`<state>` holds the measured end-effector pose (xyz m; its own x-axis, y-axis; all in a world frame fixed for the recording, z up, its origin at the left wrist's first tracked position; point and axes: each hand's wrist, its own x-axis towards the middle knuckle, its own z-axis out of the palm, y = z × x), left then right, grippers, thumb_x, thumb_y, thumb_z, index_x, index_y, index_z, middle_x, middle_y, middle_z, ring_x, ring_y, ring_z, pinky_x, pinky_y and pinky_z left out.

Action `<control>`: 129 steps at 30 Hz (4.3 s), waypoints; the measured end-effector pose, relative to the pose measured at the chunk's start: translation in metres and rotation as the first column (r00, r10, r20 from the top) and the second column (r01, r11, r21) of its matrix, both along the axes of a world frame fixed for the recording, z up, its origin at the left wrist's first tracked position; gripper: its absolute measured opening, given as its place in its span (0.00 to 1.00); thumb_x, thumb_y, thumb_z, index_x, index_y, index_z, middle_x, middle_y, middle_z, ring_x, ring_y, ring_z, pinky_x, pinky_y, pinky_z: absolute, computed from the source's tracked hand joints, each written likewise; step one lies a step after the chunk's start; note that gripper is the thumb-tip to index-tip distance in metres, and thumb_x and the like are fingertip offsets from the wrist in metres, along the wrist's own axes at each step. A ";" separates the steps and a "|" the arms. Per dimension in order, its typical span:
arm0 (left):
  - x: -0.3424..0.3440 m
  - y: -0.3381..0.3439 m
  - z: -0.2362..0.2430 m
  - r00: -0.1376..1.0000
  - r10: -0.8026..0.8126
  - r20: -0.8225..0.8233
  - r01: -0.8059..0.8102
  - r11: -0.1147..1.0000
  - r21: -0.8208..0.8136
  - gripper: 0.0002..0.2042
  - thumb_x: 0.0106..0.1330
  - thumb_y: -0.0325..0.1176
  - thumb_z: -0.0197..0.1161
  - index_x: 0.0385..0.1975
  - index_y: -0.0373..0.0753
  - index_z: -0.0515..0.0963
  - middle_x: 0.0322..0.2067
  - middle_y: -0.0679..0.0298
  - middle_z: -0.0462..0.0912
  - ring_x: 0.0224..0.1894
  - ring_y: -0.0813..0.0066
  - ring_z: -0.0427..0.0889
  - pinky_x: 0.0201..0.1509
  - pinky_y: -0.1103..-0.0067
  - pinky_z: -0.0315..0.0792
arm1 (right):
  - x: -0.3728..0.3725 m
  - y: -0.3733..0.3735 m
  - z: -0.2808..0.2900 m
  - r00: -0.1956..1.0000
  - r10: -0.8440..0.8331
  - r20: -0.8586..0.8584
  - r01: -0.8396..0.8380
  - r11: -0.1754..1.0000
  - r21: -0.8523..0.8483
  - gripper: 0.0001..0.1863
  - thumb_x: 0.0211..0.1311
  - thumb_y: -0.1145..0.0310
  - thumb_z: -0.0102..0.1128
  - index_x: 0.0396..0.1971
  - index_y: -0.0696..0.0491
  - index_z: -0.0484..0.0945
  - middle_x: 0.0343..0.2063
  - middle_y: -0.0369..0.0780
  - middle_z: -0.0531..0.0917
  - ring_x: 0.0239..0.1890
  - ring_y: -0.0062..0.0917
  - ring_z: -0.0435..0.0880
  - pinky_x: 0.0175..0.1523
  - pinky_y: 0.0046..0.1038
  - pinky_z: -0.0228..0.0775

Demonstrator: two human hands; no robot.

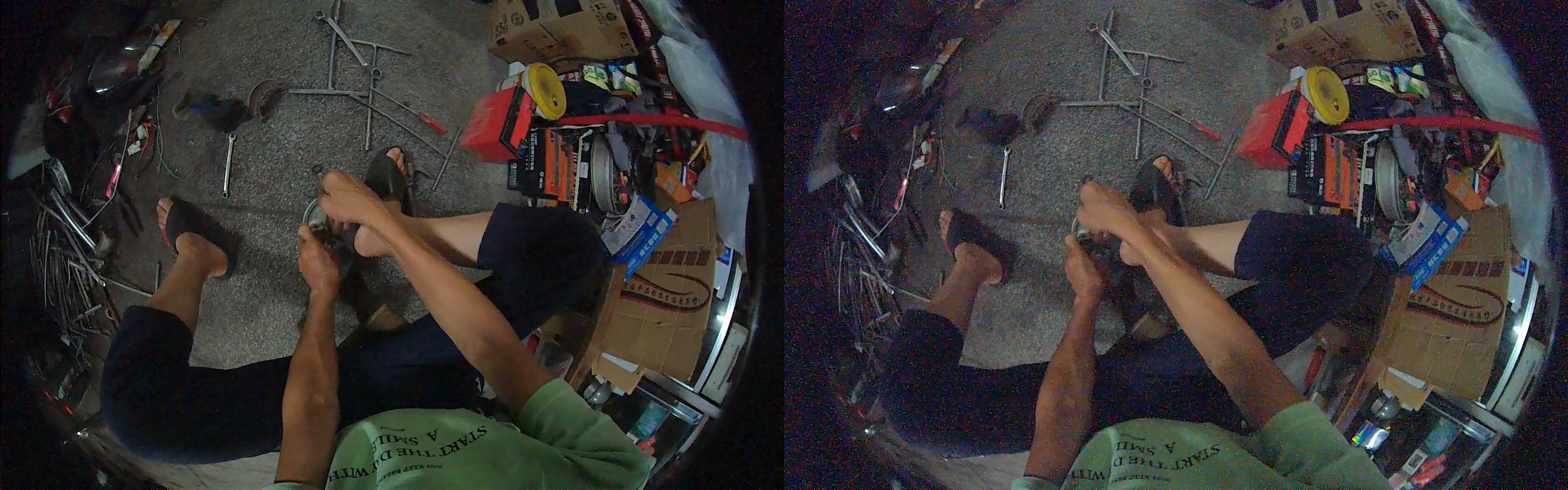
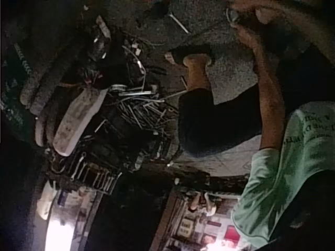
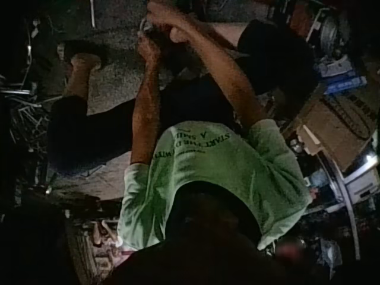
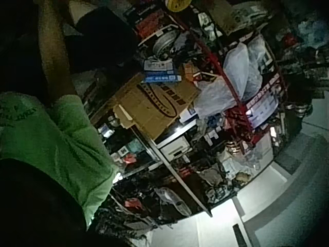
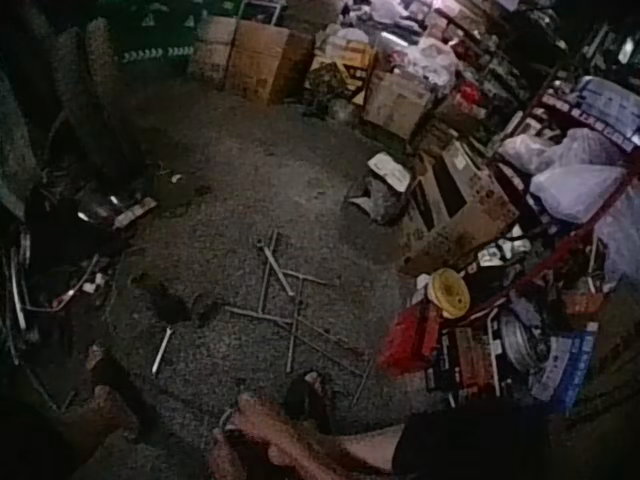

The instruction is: The person sits on the floor and uses a wrench to loosen and remove a bolt from a circular metal part. They then separate the part into two halves, remove internal components, and reassemble the unit by hand.

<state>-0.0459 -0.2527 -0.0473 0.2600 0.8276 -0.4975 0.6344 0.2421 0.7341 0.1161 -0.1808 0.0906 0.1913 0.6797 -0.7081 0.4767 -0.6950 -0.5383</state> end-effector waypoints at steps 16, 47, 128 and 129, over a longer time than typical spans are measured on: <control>0.008 0.009 0.051 0.961 -0.124 -0.248 0.167 0.973 0.162 0.26 0.53 0.19 0.59 0.54 0.35 0.62 0.43 0.44 0.77 0.42 0.41 0.78 0.44 0.58 0.72 | 0.018 0.047 -0.018 0.960 -0.213 -0.180 0.172 0.961 -0.216 0.15 0.54 0.73 0.48 0.33 0.71 0.73 0.23 0.61 0.80 0.21 0.46 0.84 0.22 0.44 0.79; 0.009 0.010 0.045 0.968 -0.088 -0.234 0.124 0.982 0.144 0.18 0.54 0.21 0.57 0.44 0.34 0.62 0.39 0.45 0.76 0.40 0.40 0.77 0.41 0.56 0.71 | -0.064 -0.119 0.022 0.925 -0.157 0.346 0.061 0.960 0.274 0.10 0.61 0.70 0.52 0.39 0.59 0.75 0.28 0.54 0.81 0.33 0.49 0.81 0.39 0.46 0.71; 0.006 0.008 0.019 0.990 -0.045 -0.132 0.054 0.996 0.067 0.20 0.51 0.28 0.66 0.38 0.36 0.61 0.33 0.45 0.76 0.35 0.38 0.77 0.34 0.55 0.71 | 0.009 0.024 0.012 0.993 -0.114 -0.023 0.095 0.913 -0.397 0.07 0.49 0.74 0.59 0.25 0.63 0.82 0.25 0.48 0.85 0.28 0.33 0.87 0.36 0.33 0.80; 0.008 0.009 0.022 0.991 -0.053 -0.125 0.061 0.996 0.061 0.19 0.51 0.28 0.65 0.38 0.36 0.61 0.33 0.45 0.76 0.35 0.37 0.77 0.35 0.55 0.71 | 0.011 0.023 0.008 0.993 -0.115 -0.011 0.101 0.915 -0.390 0.07 0.49 0.74 0.59 0.25 0.63 0.82 0.24 0.48 0.85 0.28 0.33 0.87 0.36 0.33 0.80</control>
